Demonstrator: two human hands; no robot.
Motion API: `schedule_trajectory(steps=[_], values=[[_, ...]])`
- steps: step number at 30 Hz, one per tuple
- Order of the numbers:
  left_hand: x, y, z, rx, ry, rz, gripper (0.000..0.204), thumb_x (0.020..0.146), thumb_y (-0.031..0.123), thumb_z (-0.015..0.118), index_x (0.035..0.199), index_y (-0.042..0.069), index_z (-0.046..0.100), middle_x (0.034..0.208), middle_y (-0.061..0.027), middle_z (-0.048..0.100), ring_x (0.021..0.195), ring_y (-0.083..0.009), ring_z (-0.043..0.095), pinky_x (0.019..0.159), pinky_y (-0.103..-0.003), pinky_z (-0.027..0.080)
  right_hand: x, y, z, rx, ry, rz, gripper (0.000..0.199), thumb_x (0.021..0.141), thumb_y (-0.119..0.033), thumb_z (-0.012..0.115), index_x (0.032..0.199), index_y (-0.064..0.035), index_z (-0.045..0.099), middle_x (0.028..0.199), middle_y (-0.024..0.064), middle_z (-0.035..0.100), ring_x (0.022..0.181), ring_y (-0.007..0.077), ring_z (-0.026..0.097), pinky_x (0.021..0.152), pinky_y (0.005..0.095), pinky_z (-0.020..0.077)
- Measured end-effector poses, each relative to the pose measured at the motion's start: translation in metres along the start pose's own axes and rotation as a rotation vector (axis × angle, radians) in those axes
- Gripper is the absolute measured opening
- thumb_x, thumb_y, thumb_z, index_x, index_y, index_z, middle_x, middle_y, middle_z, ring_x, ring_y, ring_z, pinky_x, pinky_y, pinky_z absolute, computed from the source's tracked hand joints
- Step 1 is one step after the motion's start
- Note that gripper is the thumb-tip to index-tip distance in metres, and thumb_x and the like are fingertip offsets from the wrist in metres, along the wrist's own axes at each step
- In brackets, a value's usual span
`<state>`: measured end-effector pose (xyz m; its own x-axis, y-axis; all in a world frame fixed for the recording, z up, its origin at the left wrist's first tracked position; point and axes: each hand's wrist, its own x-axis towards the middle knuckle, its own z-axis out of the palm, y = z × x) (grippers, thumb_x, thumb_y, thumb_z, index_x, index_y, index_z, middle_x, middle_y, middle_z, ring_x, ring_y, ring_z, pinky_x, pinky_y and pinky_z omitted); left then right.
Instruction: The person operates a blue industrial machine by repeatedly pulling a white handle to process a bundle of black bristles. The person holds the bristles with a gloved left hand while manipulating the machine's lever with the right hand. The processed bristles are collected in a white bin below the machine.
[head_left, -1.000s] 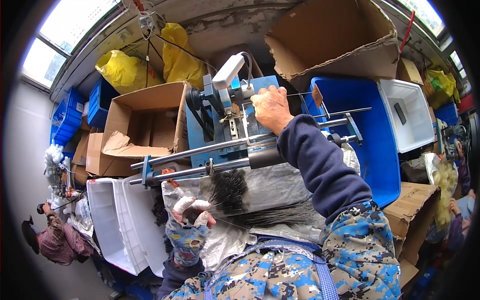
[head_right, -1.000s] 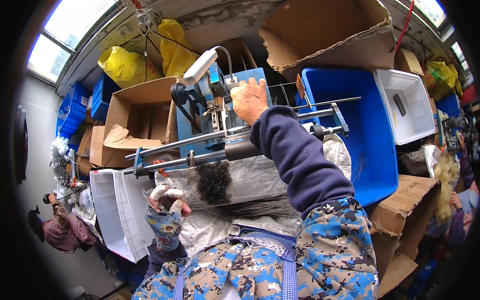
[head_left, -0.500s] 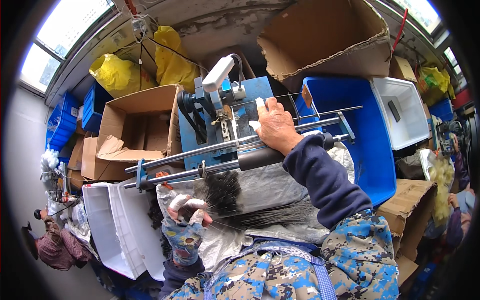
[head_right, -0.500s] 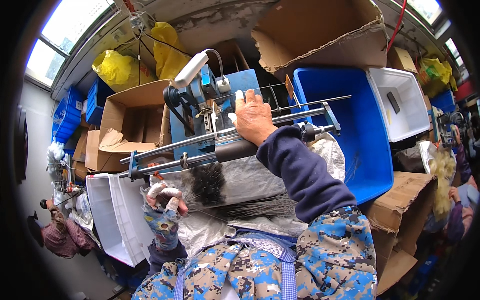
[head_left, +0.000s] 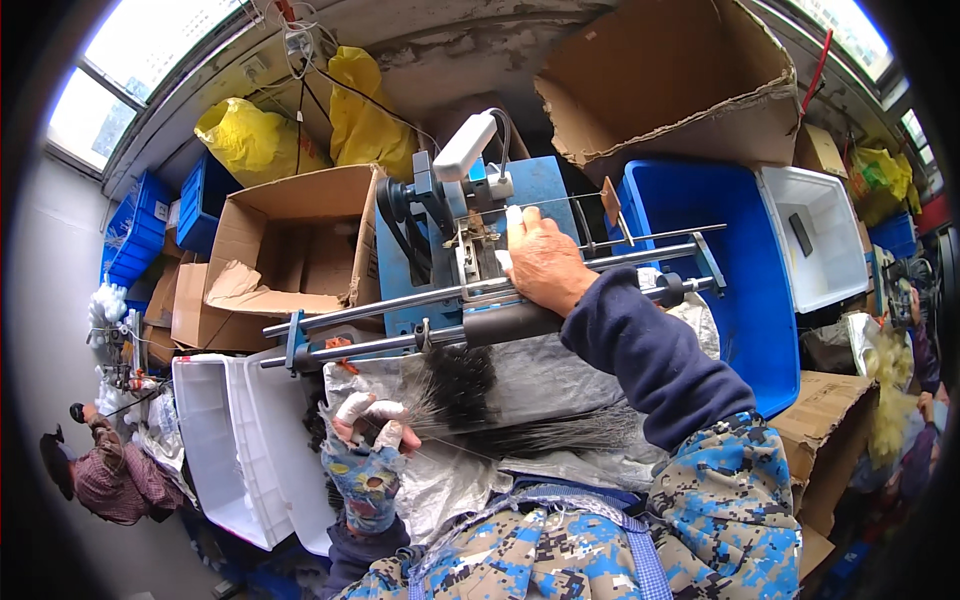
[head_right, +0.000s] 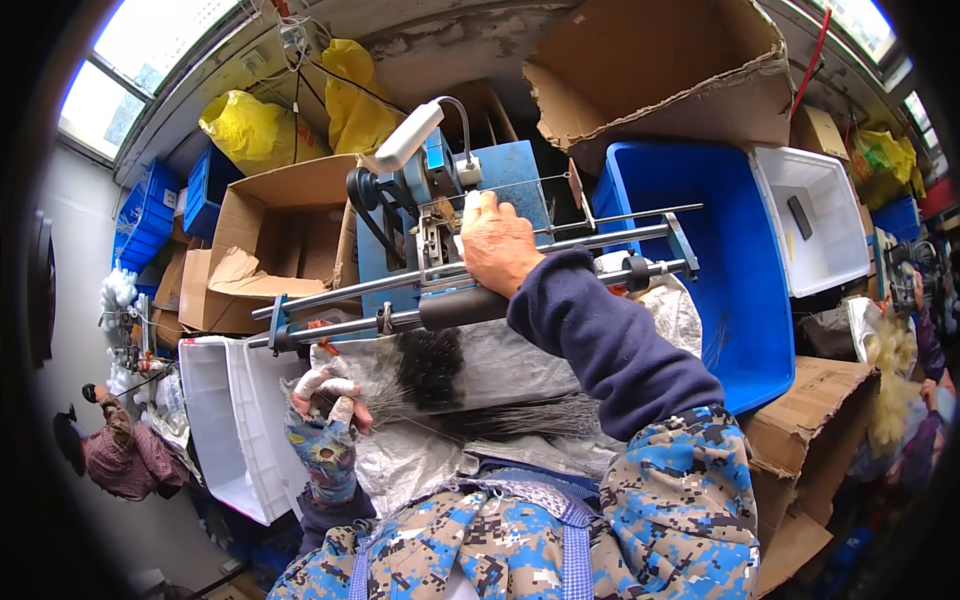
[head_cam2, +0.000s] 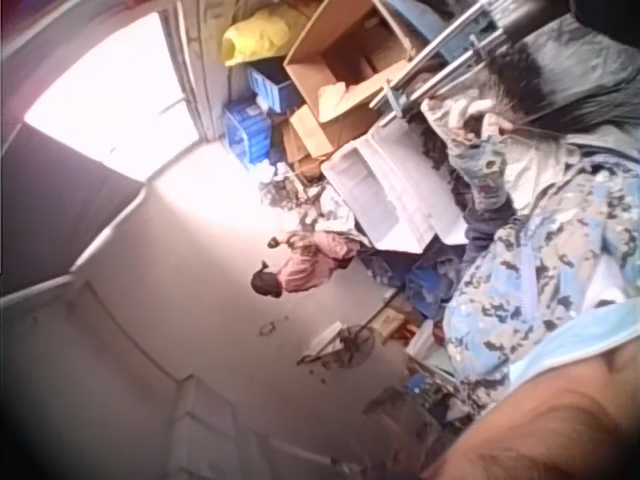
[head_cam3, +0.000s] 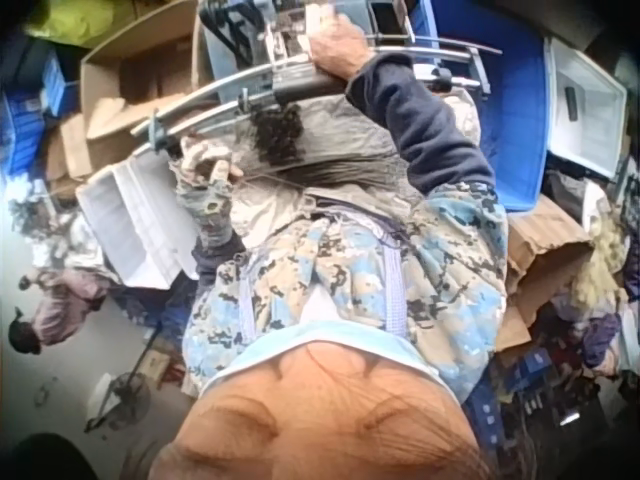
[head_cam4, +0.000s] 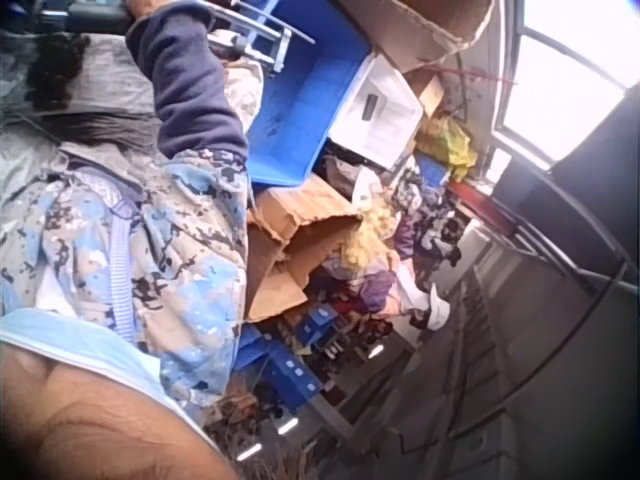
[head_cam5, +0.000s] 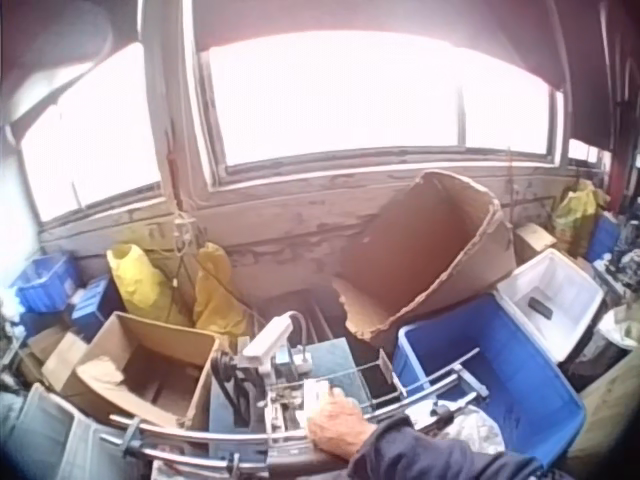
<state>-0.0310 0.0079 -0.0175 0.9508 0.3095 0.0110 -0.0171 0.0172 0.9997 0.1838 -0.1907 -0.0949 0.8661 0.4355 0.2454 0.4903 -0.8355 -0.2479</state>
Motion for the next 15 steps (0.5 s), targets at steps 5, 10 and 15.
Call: schedule_trajectory(steps=[5, 10, 15], values=[[0.009, -0.013, -0.003, -0.084, 0.021, -0.015, 0.038, 0.082, -0.004, 0.055, 0.117, 0.004, 0.043, 0.086, -0.0156, 0.061, 0.058, -0.017, 0.059, 0.045, -0.023, 0.046, 0.0, 0.04, -0.048, -0.151, -0.004, -0.015, 0.033, 0.073, -0.021, 0.066, 0.098, -0.0011, 0.057, 0.098, 0.0103, 0.048, 0.092, 0.0264, 0.047, 0.075, 0.0391, 0.0372], [0.017, -0.002, 0.027, -0.111, -0.084, 0.031, 0.037, 0.082, -0.004, 0.055, 0.117, 0.003, 0.045, 0.087, -0.0167, 0.062, 0.058, -0.0169, 0.06, 0.044, -0.022, 0.046, 0.023, 0.056, -0.048, -0.357, -0.008, -0.003, 0.017, 0.076, -0.012, 0.056, 0.09, -0.0049, 0.063, 0.099, 0.0118, 0.057, 0.1, 0.0244, 0.048, 0.078, 0.039, 0.0354], [0.014, -0.005, -0.015, -0.036, 0.035, 0.17, 0.039, 0.084, -0.002, 0.053, 0.121, 0.002, 0.042, 0.09, -0.0165, 0.062, 0.057, -0.0166, 0.058, 0.041, -0.022, 0.045, -0.002, 0.047, -0.08, -0.303, -0.159, -0.139, 0.009, 0.073, -0.009, 0.056, 0.078, -0.0064, 0.064, 0.07, 0.0061, 0.062, 0.081, 0.0227, 0.056, 0.076, 0.0388, 0.0382]])
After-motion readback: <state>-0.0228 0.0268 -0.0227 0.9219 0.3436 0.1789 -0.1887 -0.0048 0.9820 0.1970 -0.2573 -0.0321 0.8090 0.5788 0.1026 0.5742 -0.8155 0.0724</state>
